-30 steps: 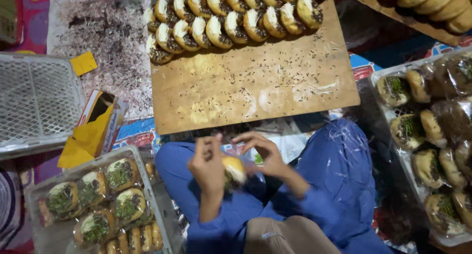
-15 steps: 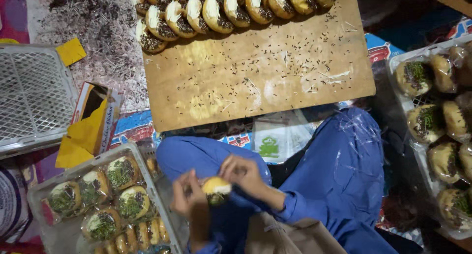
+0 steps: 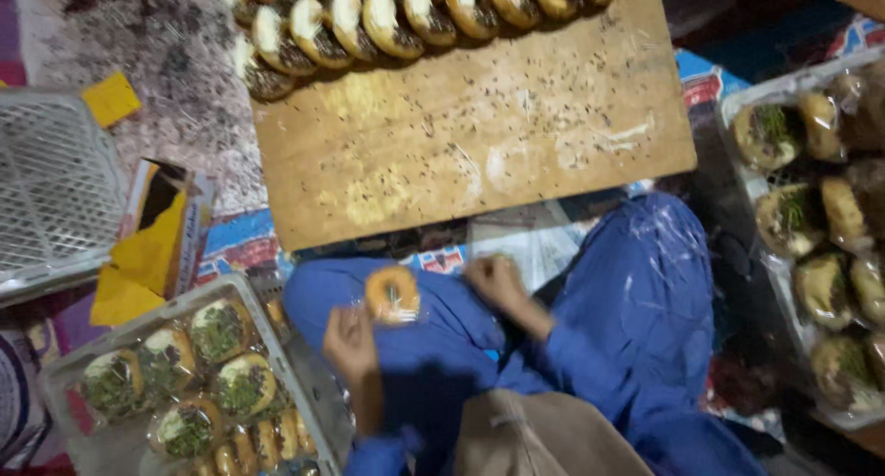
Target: The person sits on the floor and repeatedly picks up ring-shaped pastries from a wooden board, places them into clear plastic bags, and arranges the sealed bags into a white plastic crate. The process continues with multiple pastries until the crate is partially filled.
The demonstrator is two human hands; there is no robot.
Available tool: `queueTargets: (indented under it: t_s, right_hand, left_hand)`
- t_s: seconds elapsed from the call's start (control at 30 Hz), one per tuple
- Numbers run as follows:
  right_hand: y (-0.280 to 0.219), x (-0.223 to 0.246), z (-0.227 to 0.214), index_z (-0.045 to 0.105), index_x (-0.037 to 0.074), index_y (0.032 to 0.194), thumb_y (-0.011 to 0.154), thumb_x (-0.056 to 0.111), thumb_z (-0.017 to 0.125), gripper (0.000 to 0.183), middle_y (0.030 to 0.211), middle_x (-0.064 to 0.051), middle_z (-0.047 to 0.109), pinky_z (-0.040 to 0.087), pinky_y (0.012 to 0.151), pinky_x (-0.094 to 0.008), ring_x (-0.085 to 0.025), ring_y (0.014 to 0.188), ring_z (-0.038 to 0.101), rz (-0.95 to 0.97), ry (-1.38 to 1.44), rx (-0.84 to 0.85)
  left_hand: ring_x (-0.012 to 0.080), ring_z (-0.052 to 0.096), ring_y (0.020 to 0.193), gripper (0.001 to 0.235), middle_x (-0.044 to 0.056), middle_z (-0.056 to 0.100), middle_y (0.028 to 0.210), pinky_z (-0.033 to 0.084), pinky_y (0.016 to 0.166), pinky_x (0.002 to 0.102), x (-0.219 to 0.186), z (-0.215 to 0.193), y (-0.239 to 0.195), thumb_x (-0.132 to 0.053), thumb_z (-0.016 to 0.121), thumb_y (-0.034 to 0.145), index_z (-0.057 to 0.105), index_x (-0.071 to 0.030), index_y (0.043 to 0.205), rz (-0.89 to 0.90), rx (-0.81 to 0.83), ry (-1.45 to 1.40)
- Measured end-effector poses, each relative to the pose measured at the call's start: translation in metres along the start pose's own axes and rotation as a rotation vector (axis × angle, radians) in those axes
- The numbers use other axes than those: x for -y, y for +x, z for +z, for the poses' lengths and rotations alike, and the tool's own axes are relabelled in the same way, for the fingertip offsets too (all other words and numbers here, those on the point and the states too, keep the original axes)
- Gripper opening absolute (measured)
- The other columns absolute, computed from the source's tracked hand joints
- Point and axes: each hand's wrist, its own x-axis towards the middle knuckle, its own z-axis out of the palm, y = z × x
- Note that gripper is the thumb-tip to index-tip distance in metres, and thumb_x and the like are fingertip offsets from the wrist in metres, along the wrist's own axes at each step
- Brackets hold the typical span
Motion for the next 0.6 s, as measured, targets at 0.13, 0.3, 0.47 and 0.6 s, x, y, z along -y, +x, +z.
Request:
queueTargets:
  t_s: [0.13,0.3,0.47,0.6]
  right_hand:
    - [0.064,-0.068,-0.035,0.068,0.000,0.077,0.077,0.022,0.071,0.022,0.073,-0.022,0.065,0.050,0.063,-0.053,-0.042,0.072,0.065,-0.504,-0.532,-0.063]
    - [0.092,-0.085,-0.033,0.068,0.003,0.076,0.077,0.010,0.066,0.008,0.081,-0.022,0.066,0.053,0.072,-0.051,-0.042,0.081,0.067,-0.551,-0.553,0.105]
    - [0.039,-0.057,-0.062,0.070,-0.003,0.097,0.083,0.009,0.065,0.019,0.088,-0.021,0.068,0.055,0.070,-0.047,-0.038,0.081,0.069,-0.773,-0.559,0.115]
    - [-0.027,-0.020,-0.114,0.070,0.001,0.101,0.077,0.011,0.063,0.026,0.102,-0.018,0.071,0.058,0.082,-0.042,-0.035,0.093,0.072,-0.898,-0.514,0.090]
  left_hand:
    - [0.0241,0.063,0.082,0.012,0.015,0.067,0.084,0.055,0.073,0.039,0.033,0.082,0.058,-0.005,0.074,0.090,0.065,0.002,0.087,0.296,0.070,0.311]
    - [0.0428,0.060,0.101,0.028,0.023,0.066,0.096,0.053,0.088,0.055,0.034,0.146,0.053,-0.018,0.080,0.075,0.067,0.001,0.092,0.609,0.083,1.058]
    - [0.0409,0.065,0.101,0.044,0.025,0.068,0.107,0.053,0.088,0.047,0.016,0.164,0.009,-0.023,0.076,0.086,0.063,0.008,0.113,0.469,0.320,0.303]
    - [0.0320,0.074,0.104,0.033,0.017,0.077,0.111,0.057,0.092,0.040,-0.020,0.199,-0.035,-0.028,0.064,0.100,0.075,-0.001,0.115,-0.019,0.802,0.111]
